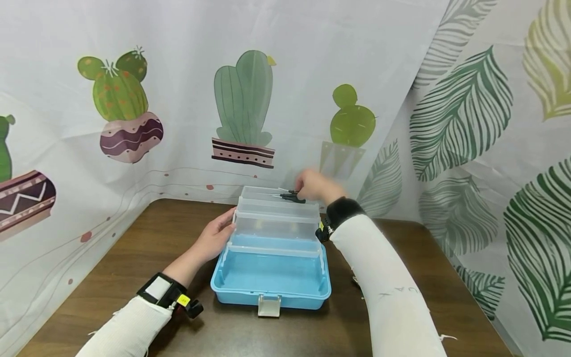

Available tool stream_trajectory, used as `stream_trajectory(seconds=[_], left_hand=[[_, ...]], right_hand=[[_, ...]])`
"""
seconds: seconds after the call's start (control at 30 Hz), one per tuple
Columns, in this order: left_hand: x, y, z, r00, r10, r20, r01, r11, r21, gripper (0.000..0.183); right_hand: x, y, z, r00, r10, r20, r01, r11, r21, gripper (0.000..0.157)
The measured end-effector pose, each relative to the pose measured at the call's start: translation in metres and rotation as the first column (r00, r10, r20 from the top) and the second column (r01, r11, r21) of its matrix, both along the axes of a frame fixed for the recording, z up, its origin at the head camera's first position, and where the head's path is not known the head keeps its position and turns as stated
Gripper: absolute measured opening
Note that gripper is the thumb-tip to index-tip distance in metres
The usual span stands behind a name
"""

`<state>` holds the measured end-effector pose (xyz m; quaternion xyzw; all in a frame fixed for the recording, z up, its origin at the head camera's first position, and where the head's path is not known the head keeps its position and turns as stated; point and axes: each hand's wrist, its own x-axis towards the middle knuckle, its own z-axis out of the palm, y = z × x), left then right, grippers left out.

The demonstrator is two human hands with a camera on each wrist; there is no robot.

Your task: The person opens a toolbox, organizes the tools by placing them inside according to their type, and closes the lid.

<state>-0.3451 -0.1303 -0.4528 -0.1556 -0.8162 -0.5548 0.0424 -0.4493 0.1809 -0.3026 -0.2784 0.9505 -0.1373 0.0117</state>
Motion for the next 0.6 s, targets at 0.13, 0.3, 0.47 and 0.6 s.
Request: stream_trajectory(seconds=[0.13, 0.3, 0.47, 0.6], left_hand=[[0.001, 0.001, 0.000, 1.000, -0.005, 0.013, 0.005, 1.000, 0.016, 0.052], [0.001, 0.001, -0.001, 1.000, -0.007, 0.022, 0.007, 1.000, 0.015, 0.052], [0.001, 0.001, 0.000, 1.000, -0.003, 0.013, 0.003, 1.000, 0.013, 0.052], [0.002, -0.001, 0.001, 1.000, 0.002, 0.012, -0.002, 1.000, 0.015, 0.052]], right_hand=[[-0.002, -0.008, -0.005, 0.999, -0.008, 0.033, 0.007, 1.000, 0.018, 0.013], [-0.003, -0.015, -0.009, 0.999, -0.006, 0.054, 0.002, 0.998, 0.065, 0.016], [-0.004, -0.018, -0.009, 0.997, -0.004, 0.074, -0.004, 0.995, 0.101, 0.019], [-0.005, -0.022, -0.009, 0.997, -0.002, 0.075, -0.006, 0.994, 0.109, 0.018]])
